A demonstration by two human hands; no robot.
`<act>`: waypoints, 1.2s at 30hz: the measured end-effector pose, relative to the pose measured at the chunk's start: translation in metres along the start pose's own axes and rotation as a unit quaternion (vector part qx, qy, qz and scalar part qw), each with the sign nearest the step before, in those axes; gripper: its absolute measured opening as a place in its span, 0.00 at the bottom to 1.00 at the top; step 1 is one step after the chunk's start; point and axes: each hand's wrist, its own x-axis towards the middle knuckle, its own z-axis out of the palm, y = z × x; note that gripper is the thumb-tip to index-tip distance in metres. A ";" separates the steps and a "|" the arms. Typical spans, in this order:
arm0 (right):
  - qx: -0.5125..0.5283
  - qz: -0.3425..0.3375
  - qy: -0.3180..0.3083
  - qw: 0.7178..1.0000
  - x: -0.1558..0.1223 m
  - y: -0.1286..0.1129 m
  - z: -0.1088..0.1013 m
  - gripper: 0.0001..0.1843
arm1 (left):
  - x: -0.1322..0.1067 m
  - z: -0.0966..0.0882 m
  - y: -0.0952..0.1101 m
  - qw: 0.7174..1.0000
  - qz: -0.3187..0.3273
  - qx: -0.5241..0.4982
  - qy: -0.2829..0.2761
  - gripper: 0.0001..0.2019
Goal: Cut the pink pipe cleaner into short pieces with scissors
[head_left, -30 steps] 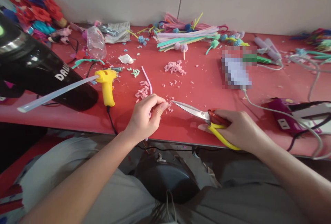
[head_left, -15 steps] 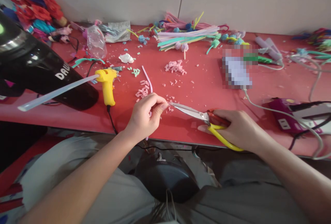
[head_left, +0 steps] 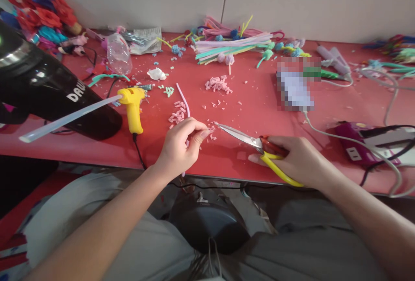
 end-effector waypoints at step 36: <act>-0.013 -0.022 0.000 1.000 0.001 0.000 0.000 0.32 | 0.014 -0.034 -0.004 0.996 0.002 0.094 0.004 0.08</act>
